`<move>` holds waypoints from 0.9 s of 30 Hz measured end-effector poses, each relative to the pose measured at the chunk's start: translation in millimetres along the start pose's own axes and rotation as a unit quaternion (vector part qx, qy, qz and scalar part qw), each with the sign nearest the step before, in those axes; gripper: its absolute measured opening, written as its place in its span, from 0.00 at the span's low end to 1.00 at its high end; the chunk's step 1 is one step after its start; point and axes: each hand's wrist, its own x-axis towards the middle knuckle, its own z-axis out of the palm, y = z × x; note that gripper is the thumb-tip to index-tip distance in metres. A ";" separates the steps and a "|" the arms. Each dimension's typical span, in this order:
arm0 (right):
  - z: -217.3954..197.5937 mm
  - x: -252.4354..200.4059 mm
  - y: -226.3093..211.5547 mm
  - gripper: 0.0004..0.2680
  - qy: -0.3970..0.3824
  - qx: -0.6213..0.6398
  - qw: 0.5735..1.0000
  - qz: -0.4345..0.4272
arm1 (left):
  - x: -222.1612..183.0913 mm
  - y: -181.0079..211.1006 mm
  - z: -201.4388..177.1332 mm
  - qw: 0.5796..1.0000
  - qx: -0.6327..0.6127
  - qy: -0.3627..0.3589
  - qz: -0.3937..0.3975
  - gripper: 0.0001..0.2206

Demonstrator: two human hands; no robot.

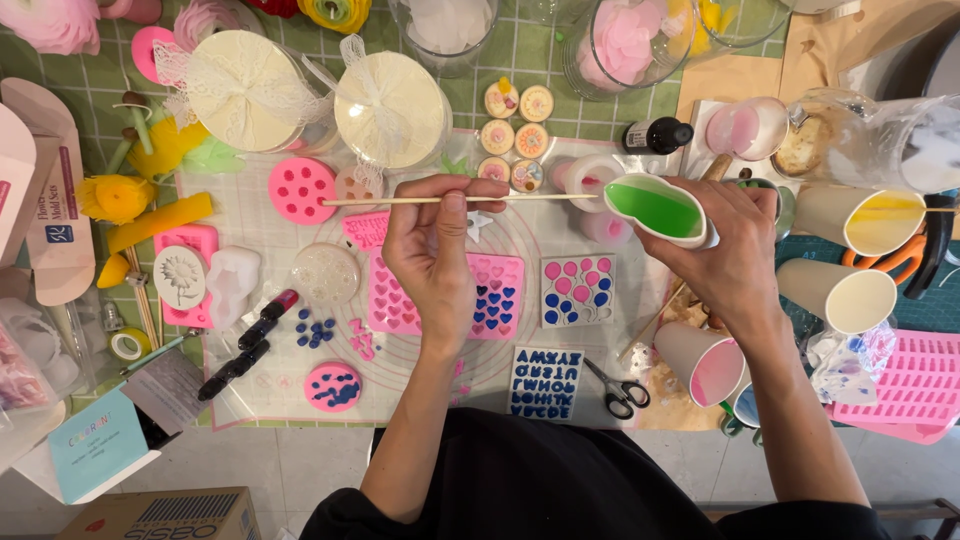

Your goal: Mix liquid dyes into containers of wax using a wooden stirrer.

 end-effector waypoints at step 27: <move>1.2 -0.1 1.8 0.16 -0.006 -0.002 1.000 0.004 | 0.7 2.6 1.3 1.000 0.002 -0.002 -0.002 0.06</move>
